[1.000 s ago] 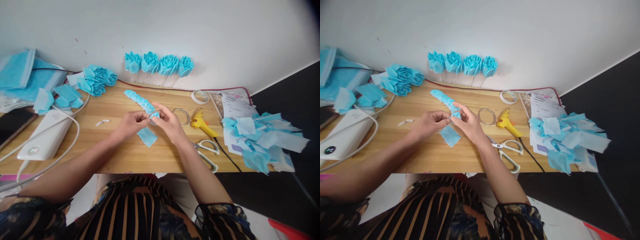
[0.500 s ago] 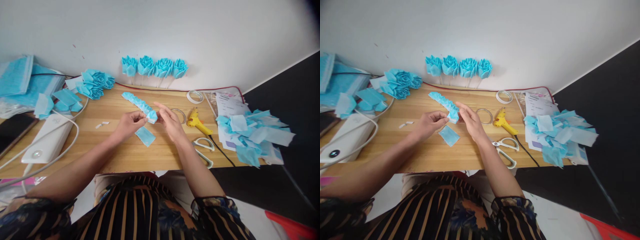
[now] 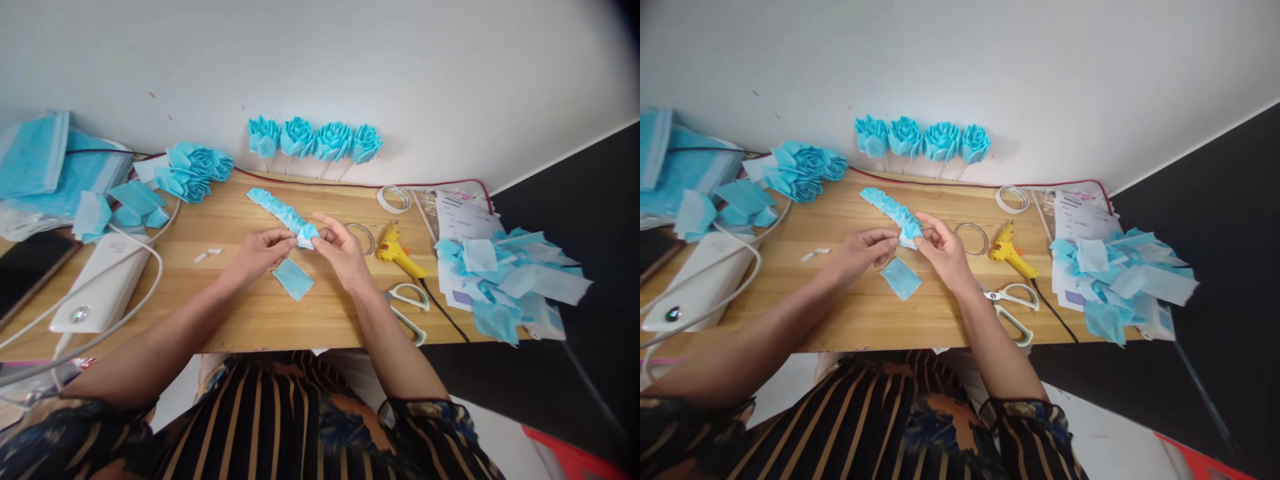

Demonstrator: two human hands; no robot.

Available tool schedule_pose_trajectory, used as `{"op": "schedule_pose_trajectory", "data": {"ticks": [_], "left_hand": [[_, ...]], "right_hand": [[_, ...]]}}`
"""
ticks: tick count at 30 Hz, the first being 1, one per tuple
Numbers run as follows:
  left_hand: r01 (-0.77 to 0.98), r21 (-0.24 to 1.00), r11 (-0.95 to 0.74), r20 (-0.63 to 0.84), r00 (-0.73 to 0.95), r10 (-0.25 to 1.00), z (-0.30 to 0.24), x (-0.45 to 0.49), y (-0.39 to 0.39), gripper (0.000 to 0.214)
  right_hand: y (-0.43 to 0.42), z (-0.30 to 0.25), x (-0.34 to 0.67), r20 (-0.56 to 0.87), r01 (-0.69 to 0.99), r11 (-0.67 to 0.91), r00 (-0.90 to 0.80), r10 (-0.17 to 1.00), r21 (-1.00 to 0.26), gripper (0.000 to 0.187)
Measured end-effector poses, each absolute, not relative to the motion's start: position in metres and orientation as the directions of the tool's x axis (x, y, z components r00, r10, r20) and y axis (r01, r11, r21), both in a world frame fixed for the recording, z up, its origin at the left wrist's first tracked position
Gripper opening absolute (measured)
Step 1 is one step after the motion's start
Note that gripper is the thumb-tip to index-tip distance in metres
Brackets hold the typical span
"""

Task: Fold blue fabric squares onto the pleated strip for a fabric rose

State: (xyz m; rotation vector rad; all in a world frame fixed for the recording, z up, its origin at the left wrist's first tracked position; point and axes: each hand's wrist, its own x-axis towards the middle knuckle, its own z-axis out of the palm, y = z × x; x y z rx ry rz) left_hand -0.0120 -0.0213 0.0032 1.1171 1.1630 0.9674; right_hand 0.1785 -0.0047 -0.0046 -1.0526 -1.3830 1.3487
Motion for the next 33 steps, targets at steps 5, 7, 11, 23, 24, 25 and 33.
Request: {"op": "schedule_pose_trajectory", "data": {"ticks": [5,7,11,23,24,25,33], "left_hand": [[0.0,0.983,0.185,-0.183,0.135,0.974,0.002,-0.012,-0.021,0.026],[0.001,0.985,0.172,-0.171,0.103,0.98,0.002,-0.012,-0.02,0.023],[0.016,0.989,0.15,-0.151,0.072,0.986,0.004,-0.011,-0.019,0.02],[0.053,0.998,0.042,-0.049,0.122,0.991,0.004,-0.009,-0.022,0.017],[0.061,0.998,0.023,-0.03,0.127,0.991,0.003,-0.009,-0.022,0.017],[0.067,0.998,0.006,-0.015,0.132,0.991,0.002,-0.009,-0.022,0.016],[0.116,0.993,-0.017,0.0,0.14,0.99,-0.001,-0.01,-0.022,0.015]], "right_hand": [[-0.006,-0.008,0.178,0.053,0.043,0.065,-0.235,0.971,-0.997,0.045],[-0.008,-0.008,0.178,0.161,0.137,0.182,-0.151,0.975,-0.974,0.04],[-0.014,-0.003,0.177,0.482,0.461,0.459,-0.076,0.873,-0.759,0.016],[-0.018,-0.003,0.172,0.501,0.561,0.583,-0.314,0.807,-0.588,0.015],[-0.019,-0.002,0.172,0.496,0.552,0.581,-0.314,0.809,-0.598,0.015],[-0.019,-0.002,0.172,0.492,0.543,0.578,-0.312,0.813,-0.61,0.015],[-0.018,-0.002,0.172,0.439,0.5,0.514,-0.271,0.857,-0.697,0.013]]}}
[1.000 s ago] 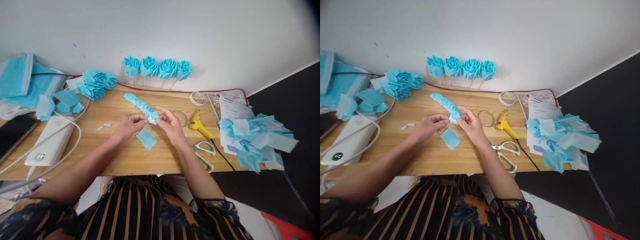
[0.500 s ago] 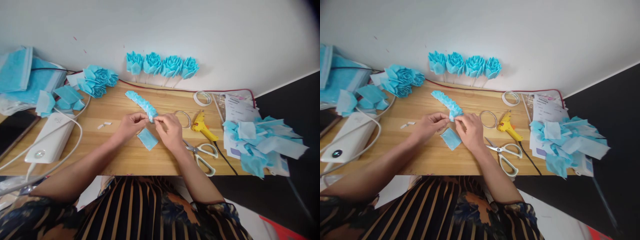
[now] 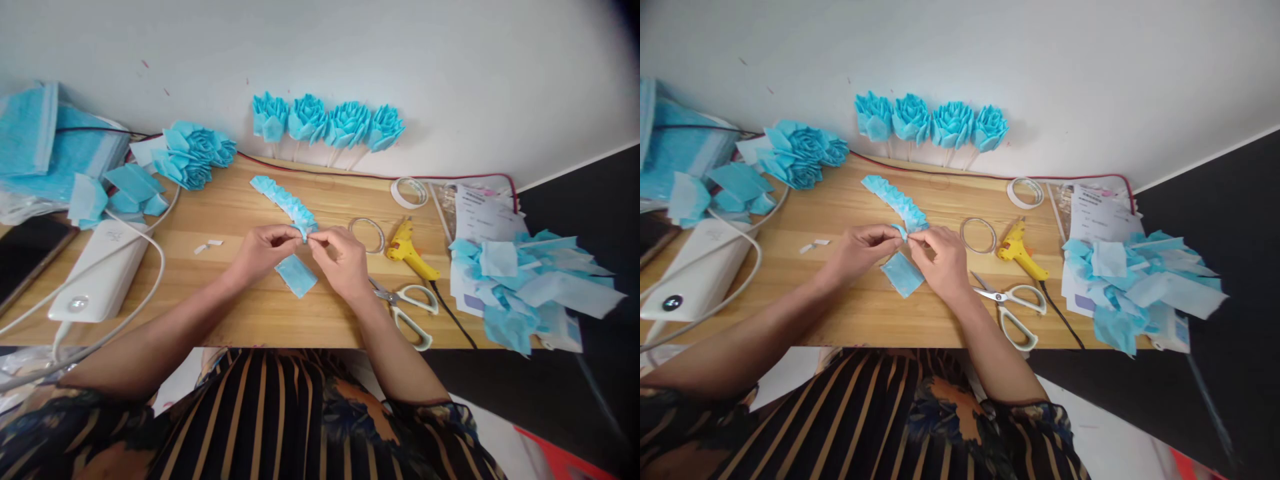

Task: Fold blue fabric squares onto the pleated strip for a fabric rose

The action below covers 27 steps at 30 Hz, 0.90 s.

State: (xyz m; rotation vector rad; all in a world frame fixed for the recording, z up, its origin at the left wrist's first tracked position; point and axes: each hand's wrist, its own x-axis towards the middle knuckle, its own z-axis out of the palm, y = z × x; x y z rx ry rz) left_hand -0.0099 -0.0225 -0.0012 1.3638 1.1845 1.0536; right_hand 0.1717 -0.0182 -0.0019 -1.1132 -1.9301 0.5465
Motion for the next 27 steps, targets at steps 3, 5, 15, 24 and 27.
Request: {"op": "schedule_pose_trajectory", "data": {"ticks": [3,5,15,24,27], "left_hand": [[0.112,0.993,-0.02,0.004,0.139,0.99,-0.0014,-0.01,-0.0227,0.014],[0.11,0.994,-0.019,0.004,0.134,0.991,-0.002,-0.01,-0.0226,0.014],[0.119,0.993,-0.015,0.0,0.123,0.992,-0.0036,-0.0101,-0.0223,0.017],[0.123,0.992,-0.02,0.005,0.118,0.993,-0.0036,-0.0097,-0.0222,0.017],[0.115,0.993,-0.02,0.008,0.111,0.994,-0.0035,-0.0094,-0.022,0.015]], "right_hand": [[-0.0178,-0.0019,0.1716,0.418,0.476,0.494,-0.263,0.87,-0.728,0.014],[-0.0177,-0.0017,0.1718,0.389,0.46,0.465,-0.256,0.885,-0.756,0.015],[-0.0175,-0.0009,0.1722,0.372,0.413,0.446,-0.249,0.894,-0.794,0.015],[-0.0171,-0.003,0.172,0.432,0.49,0.499,-0.252,0.866,-0.715,0.016],[-0.0176,-0.0029,0.1712,0.474,0.532,0.528,-0.248,0.845,-0.662,0.017]]}}
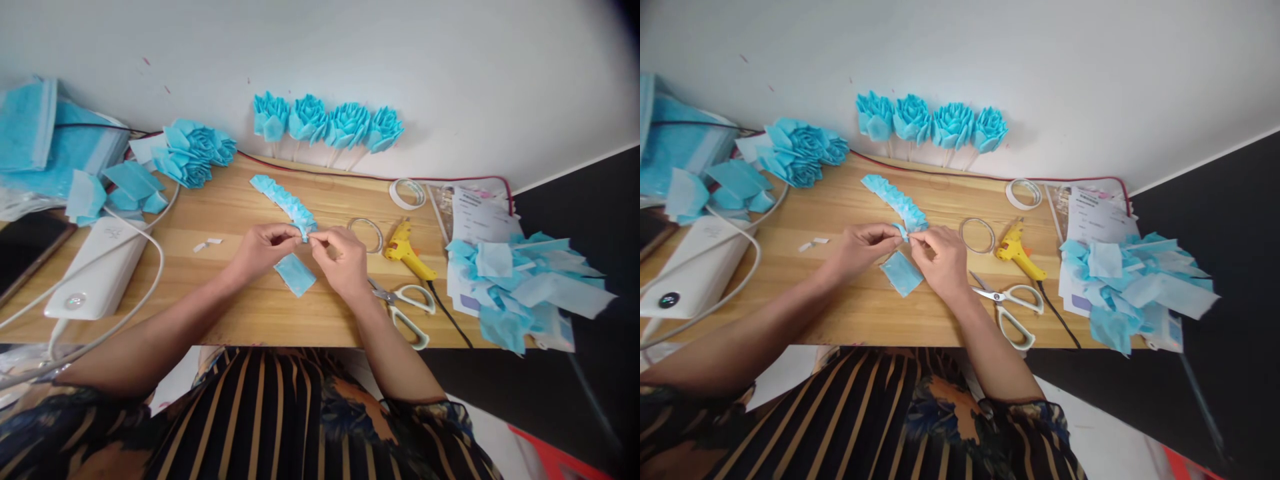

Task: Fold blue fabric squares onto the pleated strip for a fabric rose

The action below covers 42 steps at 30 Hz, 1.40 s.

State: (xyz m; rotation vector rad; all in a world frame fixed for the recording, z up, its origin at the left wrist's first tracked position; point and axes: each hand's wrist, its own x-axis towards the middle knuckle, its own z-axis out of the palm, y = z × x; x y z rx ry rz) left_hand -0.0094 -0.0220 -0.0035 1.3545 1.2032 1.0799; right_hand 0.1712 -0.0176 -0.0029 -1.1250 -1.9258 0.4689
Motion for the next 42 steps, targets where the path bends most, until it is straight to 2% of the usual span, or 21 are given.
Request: {"op": "schedule_pose_trajectory", "data": {"ticks": [4,9,13,16,18,20,23,27,29,31,32,36,39,42], "left_hand": [[0.088,0.996,-0.015,0.005,0.11,0.994,-0.002,-0.009,-0.021,0.014],[0.068,0.997,0.043,-0.048,0.079,0.996,0.001,-0.01,-0.022,0.017],[0.008,0.998,0.068,-0.068,0.067,0.995,0.001,-0.012,-0.019,0.015],[-0.099,0.994,0.05,-0.051,-0.014,0.999,0.006,-0.019,-0.015,0.011],[-0.176,0.984,-0.02,0.001,-0.105,0.994,0.017,-0.029,-0.012,0.01],[-0.222,0.967,-0.122,0.077,-0.201,0.977,0.032,-0.042,-0.012,0.012],[-0.247,0.934,-0.256,0.192,-0.256,0.947,0.053,-0.062,-0.017,0.015],[-0.247,0.895,-0.371,0.307,-0.261,0.915,0.066,-0.08,-0.029,0.012],[-0.232,0.898,-0.373,0.307,-0.274,0.911,0.068,-0.086,-0.035,0.011],[-0.22,0.913,-0.344,0.278,-0.285,0.918,0.067,-0.09,-0.041,0.013],[-0.214,0.922,-0.324,0.258,-0.289,0.922,0.067,-0.092,-0.044,0.014],[-0.193,0.948,-0.253,0.19,-0.296,0.936,0.064,-0.097,-0.05,0.015],[-0.194,0.956,-0.221,0.162,-0.282,0.946,0.061,-0.096,-0.051,0.012],[-0.242,0.955,-0.172,0.132,-0.176,0.976,0.056,-0.091,-0.052,0.011]], "right_hand": [[-0.018,-0.002,0.171,0.483,0.533,0.513,-0.209,0.85,-0.673,0.016],[-0.017,0.001,0.173,0.376,0.446,0.374,-0.087,0.922,-0.813,0.012],[-0.01,-0.004,0.177,0.278,0.314,0.256,0.028,0.96,-0.914,0.011],[-0.003,-0.011,0.18,0.229,0.235,0.198,0.112,0.967,-0.952,0.013],[-0.001,-0.013,0.178,0.21,0.208,0.18,0.132,0.969,-0.962,0.014],[-0.003,-0.012,0.17,0.191,0.204,0.176,0.055,0.98,-0.963,0.015],[-0.009,-0.002,0.142,0.209,0.288,0.259,-0.192,0.959,-0.922,0.018],[-0.013,0.009,0.092,0.235,0.352,0.482,-0.555,0.798,-0.802,0.024],[-0.01,0.009,0.069,0.193,0.387,0.546,-0.658,0.728,-0.743,0.036],[-0.006,0.004,0.051,0.147,0.428,0.545,-0.674,0.724,-0.721,0.04],[-0.004,0.0,0.045,0.129,0.444,0.53,-0.667,0.734,-0.723,0.036],[-0.003,-0.01,0.031,0.12,0.439,0.486,-0.637,0.762,-0.756,0.006],[-0.002,-0.011,0.034,0.087,0.385,0.446,-0.671,0.736,-0.808,0.019],[0.008,-0.002,0.054,0.103,0.329,0.417,-0.669,0.736,-0.848,0.021]]}}
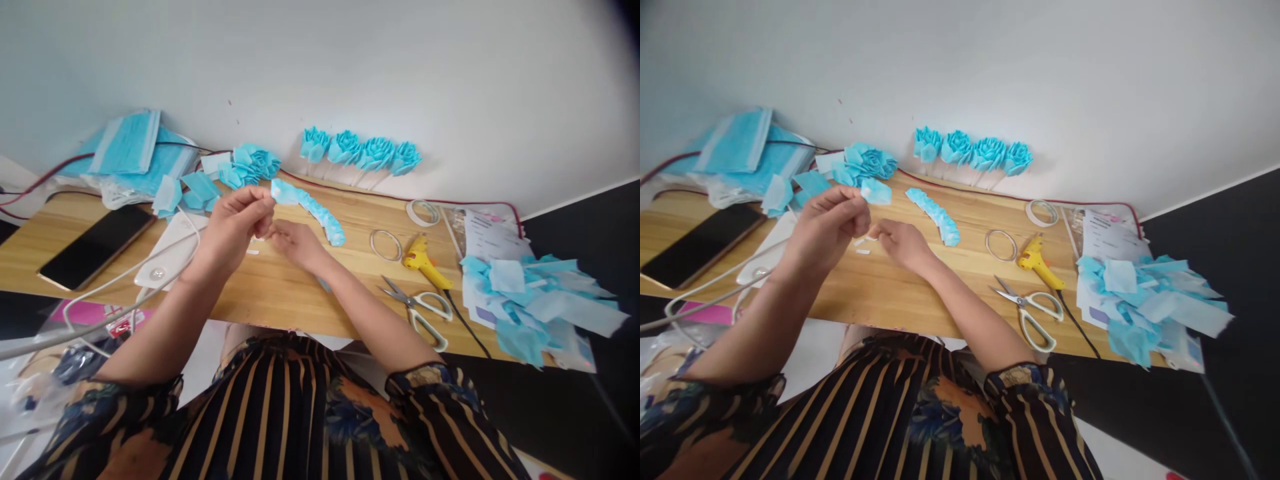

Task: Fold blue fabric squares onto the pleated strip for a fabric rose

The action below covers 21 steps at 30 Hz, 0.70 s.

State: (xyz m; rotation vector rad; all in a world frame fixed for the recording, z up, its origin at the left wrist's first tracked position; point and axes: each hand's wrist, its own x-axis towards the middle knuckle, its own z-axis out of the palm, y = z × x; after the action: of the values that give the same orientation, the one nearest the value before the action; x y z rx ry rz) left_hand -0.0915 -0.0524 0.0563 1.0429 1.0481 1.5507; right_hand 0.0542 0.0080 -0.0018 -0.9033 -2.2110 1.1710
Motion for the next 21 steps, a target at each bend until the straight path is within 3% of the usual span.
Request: {"op": "schedule_pose_trajectory", "data": {"ticks": [4,6,9,17,21], "left_hand": [[-0.272,0.962,-0.031,0.058,0.091,0.994,0.047,-0.083,-0.055,0.013],[-0.242,0.97,0.027,0.023,0.203,0.979,0.042,-0.079,-0.055,0.012],[-0.163,0.985,0.052,0.003,0.322,0.947,0.037,-0.072,-0.052,0.014],[0.061,0.998,0.025,-0.043,0.316,0.948,0.036,-0.058,-0.043,0.019],[0.172,0.984,-0.044,-0.002,0.26,0.966,0.038,-0.051,-0.036,0.02]], "right_hand": [[0.024,0.026,0.101,0.123,0.147,0.233,-0.526,0.841,-0.961,0.022],[0.024,0.042,0.123,0.067,0.067,0.125,-0.558,0.827,-0.99,0.029],[0.016,0.06,0.143,0.043,0.048,0.094,-0.632,0.774,-0.994,0.031],[0.011,0.061,0.156,0.046,0.132,0.164,-0.625,0.779,-0.978,0.029],[0.013,0.053,0.165,0.131,0.162,0.252,-0.531,0.837,-0.954,0.03]]}}
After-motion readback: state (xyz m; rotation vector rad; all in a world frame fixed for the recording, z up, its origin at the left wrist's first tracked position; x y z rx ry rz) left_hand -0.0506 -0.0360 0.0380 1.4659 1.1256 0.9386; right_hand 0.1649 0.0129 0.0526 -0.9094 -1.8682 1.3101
